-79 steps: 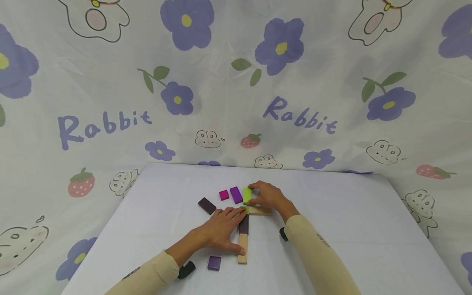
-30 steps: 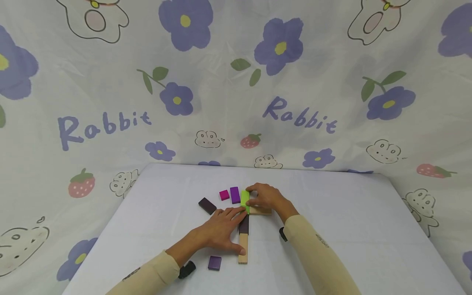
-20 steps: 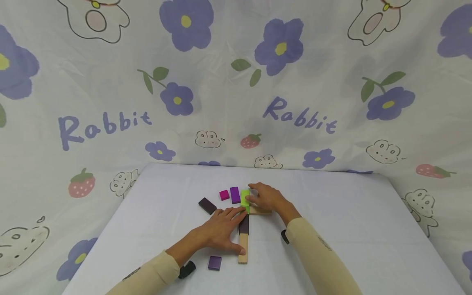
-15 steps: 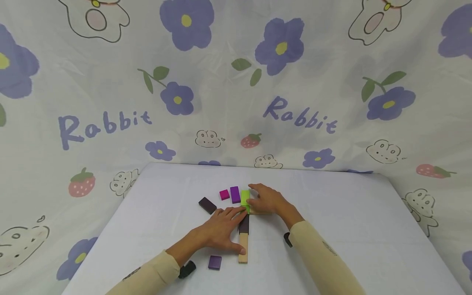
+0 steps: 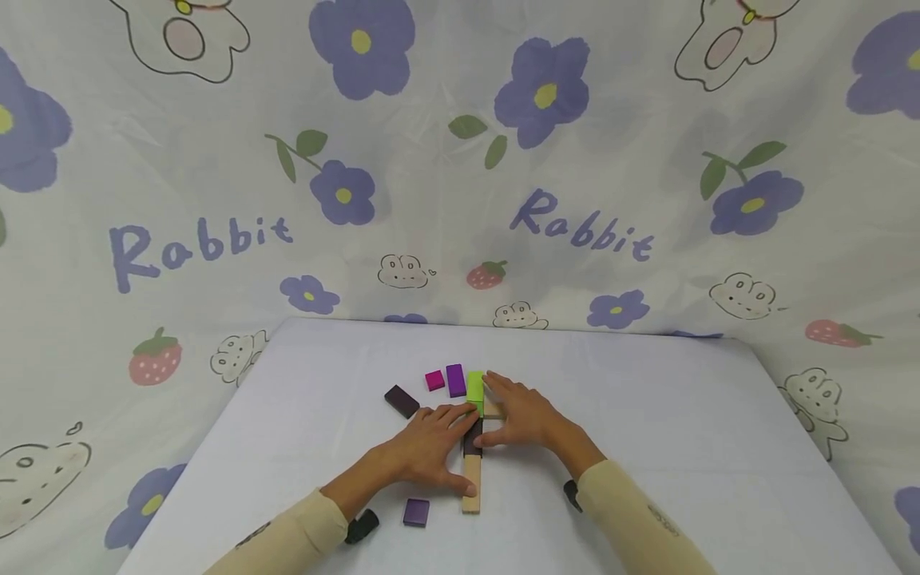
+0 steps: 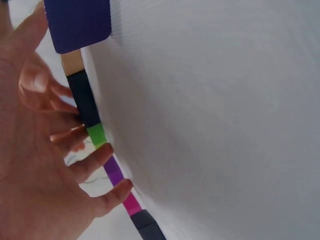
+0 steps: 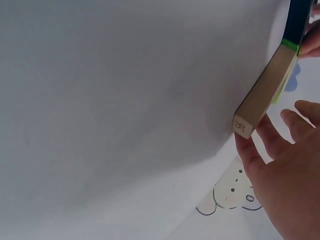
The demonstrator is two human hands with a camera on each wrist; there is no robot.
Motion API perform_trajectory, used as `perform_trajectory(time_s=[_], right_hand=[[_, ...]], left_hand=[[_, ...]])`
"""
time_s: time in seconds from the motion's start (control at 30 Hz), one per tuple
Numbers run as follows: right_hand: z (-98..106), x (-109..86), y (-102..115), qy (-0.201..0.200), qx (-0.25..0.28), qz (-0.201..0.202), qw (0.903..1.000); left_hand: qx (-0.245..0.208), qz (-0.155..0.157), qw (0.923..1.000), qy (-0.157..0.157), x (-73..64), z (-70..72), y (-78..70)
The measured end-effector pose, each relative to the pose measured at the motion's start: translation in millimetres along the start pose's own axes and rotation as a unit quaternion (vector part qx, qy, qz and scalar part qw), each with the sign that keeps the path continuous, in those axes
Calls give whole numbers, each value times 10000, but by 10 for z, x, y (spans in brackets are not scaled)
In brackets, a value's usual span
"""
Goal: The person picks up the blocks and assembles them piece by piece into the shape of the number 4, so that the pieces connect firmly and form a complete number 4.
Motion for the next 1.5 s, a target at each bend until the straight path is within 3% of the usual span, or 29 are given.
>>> perform_trajectory(time_s=[0.43, 1.5], right_hand=[[-82, -79, 105, 58, -540, 346, 9979], [-97, -148, 160, 0, -573, 545, 9969]], left_hand=[[-25, -12, 10000, 8, -1, 8, -4], [-84, -6, 10000, 26, -5, 2, -2]])
Point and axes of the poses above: each hand's wrist, its own x-axis towards the middle knuckle, its own z-axis out of the back of the hand, y = z × x, the point moved 9 cm from there along x, towards the middle knuckle, and after that the axes turned 13 degrees about -y, right-handed, at the moved point
